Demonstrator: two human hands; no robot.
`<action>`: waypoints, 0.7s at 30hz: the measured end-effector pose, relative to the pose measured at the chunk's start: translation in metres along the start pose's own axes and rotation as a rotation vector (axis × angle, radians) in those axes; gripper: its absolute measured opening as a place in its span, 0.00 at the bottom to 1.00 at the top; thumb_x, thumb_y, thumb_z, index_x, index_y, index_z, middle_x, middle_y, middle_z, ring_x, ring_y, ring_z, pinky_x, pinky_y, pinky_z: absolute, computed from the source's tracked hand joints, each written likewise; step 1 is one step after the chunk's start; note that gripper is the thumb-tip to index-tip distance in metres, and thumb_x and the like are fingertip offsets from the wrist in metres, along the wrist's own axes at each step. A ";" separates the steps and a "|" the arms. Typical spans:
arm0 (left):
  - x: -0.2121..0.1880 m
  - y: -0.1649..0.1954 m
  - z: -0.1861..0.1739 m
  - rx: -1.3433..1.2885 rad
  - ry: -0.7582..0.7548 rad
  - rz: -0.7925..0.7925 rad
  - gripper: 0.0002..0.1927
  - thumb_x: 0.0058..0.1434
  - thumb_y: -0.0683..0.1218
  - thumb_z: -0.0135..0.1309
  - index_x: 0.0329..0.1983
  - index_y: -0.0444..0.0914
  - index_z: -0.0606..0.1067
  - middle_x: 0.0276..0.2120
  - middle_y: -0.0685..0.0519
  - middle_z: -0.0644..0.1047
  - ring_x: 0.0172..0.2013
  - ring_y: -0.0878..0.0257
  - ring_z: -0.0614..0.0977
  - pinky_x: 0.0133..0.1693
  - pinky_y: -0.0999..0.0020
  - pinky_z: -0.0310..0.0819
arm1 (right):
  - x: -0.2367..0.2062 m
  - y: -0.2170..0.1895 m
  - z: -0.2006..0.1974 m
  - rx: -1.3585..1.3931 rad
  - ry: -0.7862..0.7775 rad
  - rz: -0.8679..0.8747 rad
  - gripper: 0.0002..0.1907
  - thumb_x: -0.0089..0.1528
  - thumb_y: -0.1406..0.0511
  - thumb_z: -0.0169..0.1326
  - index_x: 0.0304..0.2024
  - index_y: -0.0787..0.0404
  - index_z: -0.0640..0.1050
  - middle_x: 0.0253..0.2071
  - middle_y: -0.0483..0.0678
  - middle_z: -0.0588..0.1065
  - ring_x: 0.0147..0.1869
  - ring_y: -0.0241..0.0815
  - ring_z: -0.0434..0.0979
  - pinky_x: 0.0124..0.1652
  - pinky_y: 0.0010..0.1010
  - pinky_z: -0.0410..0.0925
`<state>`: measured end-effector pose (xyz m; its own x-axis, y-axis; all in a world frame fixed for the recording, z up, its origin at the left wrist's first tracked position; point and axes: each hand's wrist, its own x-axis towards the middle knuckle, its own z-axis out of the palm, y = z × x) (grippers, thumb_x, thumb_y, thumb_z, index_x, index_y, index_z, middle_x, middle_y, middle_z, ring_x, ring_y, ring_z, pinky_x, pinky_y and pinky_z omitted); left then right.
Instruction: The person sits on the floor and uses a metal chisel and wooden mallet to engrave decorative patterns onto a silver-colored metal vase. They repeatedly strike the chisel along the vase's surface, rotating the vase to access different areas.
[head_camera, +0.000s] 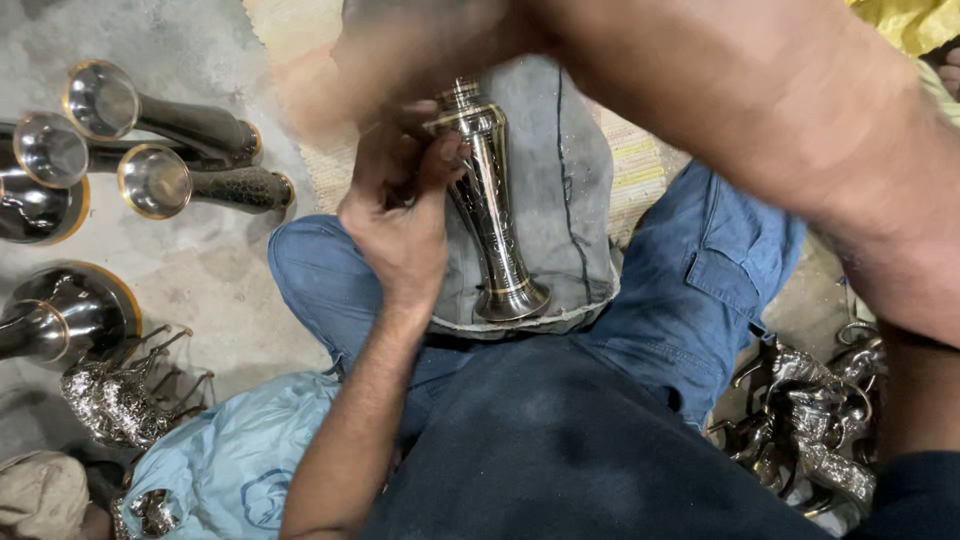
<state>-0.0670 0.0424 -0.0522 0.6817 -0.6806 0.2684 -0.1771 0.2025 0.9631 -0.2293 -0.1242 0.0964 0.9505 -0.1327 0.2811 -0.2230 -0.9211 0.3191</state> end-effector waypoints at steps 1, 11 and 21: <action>-0.002 -0.001 0.002 -0.047 0.016 -0.019 0.10 0.70 0.34 0.62 0.53 0.31 0.76 0.36 0.53 0.80 0.33 0.69 0.83 0.36 0.77 0.79 | 0.002 -0.001 -0.006 -0.026 0.007 -0.018 0.08 0.70 0.61 0.59 0.46 0.59 0.78 0.34 0.46 0.75 0.35 0.42 0.78 0.36 0.31 0.70; -0.024 -0.012 0.018 -0.138 0.205 -0.045 0.13 0.71 0.37 0.60 0.51 0.31 0.68 0.40 0.47 0.80 0.41 0.62 0.87 0.43 0.68 0.88 | 0.028 -0.016 -0.024 -0.044 0.077 -0.146 0.07 0.72 0.63 0.55 0.48 0.58 0.74 0.37 0.44 0.73 0.41 0.38 0.78 0.38 0.28 0.69; -0.027 -0.019 0.010 0.232 0.190 0.054 0.08 0.66 0.33 0.62 0.47 0.31 0.79 0.36 0.42 0.86 0.30 0.60 0.81 0.31 0.67 0.67 | 0.024 -0.019 -0.011 0.062 0.120 -0.139 0.07 0.73 0.65 0.53 0.51 0.58 0.70 0.41 0.43 0.72 0.46 0.37 0.78 0.40 0.26 0.68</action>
<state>-0.0893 0.0500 -0.0771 0.7836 -0.5252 0.3319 -0.3589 0.0534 0.9318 -0.2050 -0.1053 0.1069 0.9379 0.0389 0.3447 -0.0736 -0.9488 0.3073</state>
